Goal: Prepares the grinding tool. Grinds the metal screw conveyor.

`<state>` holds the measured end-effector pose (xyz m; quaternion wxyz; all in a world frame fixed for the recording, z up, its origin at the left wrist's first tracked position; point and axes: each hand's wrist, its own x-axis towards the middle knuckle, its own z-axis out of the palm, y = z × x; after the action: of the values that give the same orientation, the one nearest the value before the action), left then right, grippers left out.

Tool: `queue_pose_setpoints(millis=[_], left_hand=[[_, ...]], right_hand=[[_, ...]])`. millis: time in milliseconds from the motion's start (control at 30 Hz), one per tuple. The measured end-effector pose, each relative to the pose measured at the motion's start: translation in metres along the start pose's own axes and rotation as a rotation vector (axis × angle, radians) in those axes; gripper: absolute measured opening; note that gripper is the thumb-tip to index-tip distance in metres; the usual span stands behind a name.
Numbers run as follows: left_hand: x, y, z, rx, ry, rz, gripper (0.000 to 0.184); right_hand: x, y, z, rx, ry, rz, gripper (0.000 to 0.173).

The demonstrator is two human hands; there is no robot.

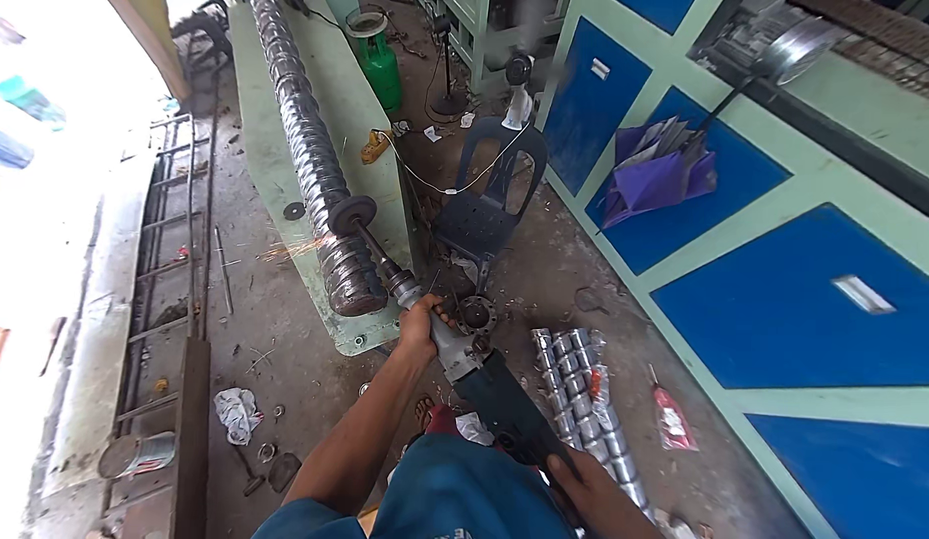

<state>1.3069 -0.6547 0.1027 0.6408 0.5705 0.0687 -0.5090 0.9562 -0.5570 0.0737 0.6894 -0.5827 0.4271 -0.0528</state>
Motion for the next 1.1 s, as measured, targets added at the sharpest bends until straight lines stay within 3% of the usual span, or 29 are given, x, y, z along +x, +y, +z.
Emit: queue_pose_setpoints(millis=[1100], left_hand=[[-0.032, 0.014, -0.040, -0.206, -0.072, 0.029, 0.013]], right_hand=[[-0.017, -0.036, -0.012, -0.357, -0.008, -0.089, 0.058]])
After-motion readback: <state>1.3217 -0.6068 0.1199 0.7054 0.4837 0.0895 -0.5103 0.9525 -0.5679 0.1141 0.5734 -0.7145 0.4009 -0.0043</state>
